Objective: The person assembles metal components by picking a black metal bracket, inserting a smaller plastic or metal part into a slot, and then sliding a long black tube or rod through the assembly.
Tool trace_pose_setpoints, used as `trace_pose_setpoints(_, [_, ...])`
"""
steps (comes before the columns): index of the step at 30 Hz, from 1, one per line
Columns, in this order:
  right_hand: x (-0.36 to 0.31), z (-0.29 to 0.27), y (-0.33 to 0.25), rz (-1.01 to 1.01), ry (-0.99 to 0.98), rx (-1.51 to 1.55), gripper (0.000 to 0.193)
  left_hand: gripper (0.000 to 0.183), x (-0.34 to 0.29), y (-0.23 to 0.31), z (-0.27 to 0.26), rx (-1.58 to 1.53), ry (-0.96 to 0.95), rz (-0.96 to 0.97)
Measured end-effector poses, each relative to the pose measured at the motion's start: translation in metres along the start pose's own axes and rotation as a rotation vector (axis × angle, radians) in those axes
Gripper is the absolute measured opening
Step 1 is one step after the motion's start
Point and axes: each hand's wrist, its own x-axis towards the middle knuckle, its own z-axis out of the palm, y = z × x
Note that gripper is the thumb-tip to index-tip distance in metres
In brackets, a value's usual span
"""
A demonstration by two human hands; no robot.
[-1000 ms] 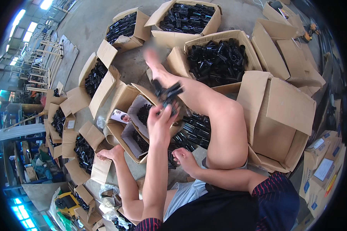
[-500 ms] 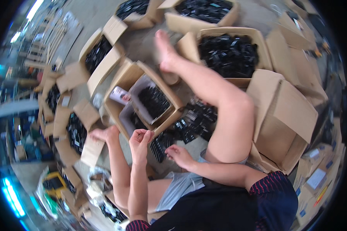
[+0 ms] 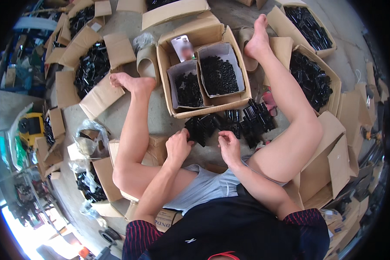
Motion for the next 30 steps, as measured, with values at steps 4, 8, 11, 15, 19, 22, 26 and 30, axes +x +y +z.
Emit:
trace_pose_setpoints(4, [0.003, -0.006, -0.019, -0.163, 0.065, -0.251, 0.014, 0.038, -0.014, 0.003, 0.012, -0.046, 0.032, 0.211])
trace_pose_setpoints(8, [-0.004, 0.004, -0.025, -0.198, -0.014, -0.356, 0.012, 0.032, -0.011, 0.002, 0.019, 0.046, 0.060, 0.206])
trace_pose_setpoints(11, [-0.007, 0.005, -0.014, -0.178, -0.086, -0.374, 0.012, 0.030, -0.003, -0.001, 0.029, 0.124, 0.099, 0.210])
trace_pose_setpoints(15, [-0.006, 0.005, -0.013, -0.173, -0.116, -0.346, 0.013, 0.030, 0.001, -0.004, 0.038, 0.194, 0.117, 0.234])
trace_pose_setpoints(19, [-0.006, 0.004, -0.012, -0.151, -0.148, -0.340, 0.015, 0.021, -0.002, -0.004, 0.045, 0.237, 0.090, 0.217])
trace_pose_setpoints(22, [-0.008, 0.003, -0.019, -0.153, -0.175, -0.355, 0.017, 0.014, 0.000, 0.001, 0.037, 0.189, 0.082, 0.240])
trace_pose_setpoints(26, [-0.011, -0.004, -0.038, -0.136, -0.370, -0.283, 0.038, 0.020, -0.009, 0.000, 0.006, -0.093, 0.027, 0.105])
trace_pose_setpoints(30, [-0.025, -0.003, -0.062, -0.255, -0.494, -0.145, 0.051, 0.030, -0.029, 0.018, -0.021, -0.303, -0.020, -0.090])
